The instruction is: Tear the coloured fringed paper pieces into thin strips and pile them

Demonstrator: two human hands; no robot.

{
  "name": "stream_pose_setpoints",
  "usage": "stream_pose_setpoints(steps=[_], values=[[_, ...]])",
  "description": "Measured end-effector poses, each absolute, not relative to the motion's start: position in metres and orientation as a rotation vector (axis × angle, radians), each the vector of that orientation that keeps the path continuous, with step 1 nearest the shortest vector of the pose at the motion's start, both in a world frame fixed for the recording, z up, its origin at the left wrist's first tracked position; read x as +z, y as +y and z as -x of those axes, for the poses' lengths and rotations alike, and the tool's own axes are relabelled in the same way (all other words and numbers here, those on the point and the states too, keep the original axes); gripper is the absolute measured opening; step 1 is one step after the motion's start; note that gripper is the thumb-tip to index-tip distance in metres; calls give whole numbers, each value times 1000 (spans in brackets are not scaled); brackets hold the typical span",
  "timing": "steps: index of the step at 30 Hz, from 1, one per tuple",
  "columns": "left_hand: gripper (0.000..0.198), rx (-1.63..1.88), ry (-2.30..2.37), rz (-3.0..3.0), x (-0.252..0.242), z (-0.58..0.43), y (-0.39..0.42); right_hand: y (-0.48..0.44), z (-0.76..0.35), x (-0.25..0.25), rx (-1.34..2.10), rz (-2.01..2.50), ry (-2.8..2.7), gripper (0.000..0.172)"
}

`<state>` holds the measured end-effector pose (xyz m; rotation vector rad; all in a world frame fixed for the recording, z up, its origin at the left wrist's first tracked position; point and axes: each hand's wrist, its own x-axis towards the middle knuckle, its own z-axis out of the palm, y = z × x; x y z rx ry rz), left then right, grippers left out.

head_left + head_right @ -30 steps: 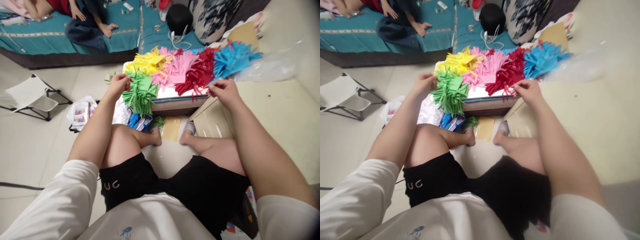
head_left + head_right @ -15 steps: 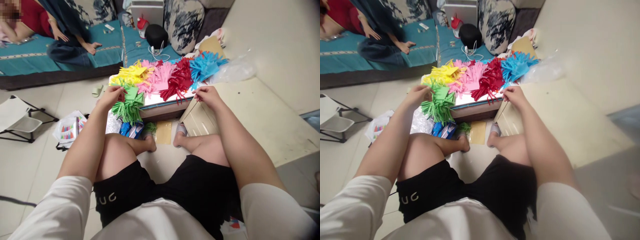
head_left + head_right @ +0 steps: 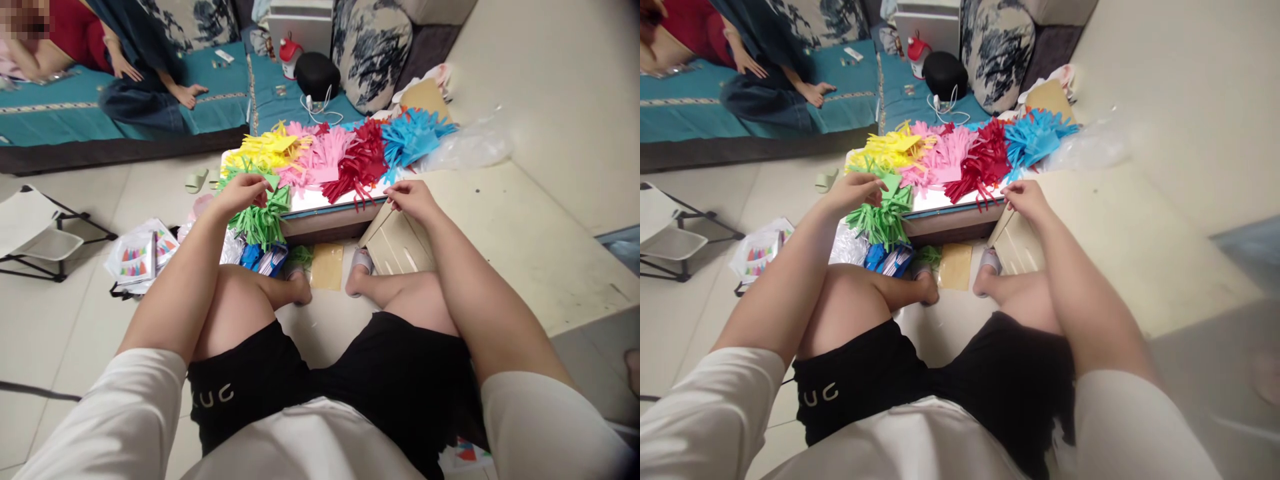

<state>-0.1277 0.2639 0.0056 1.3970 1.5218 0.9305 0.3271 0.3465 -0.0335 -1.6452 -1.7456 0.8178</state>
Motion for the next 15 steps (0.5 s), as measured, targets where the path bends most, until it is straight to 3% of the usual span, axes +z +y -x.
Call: stream_pose_setpoints(steps=[4, 12, 15], values=[[16, 967, 1472, -1383, 11, 111, 261, 368, -298, -48, 533, 1846, -1946, 15], [30, 803, 1303, -1667, 14, 92, 257, 429, -254, -59, 411, 1971, -2100, 7], [32, 814, 1319, -1692, 12, 99, 253, 446, -256, -43, 338, 1975, -2056, 12]])
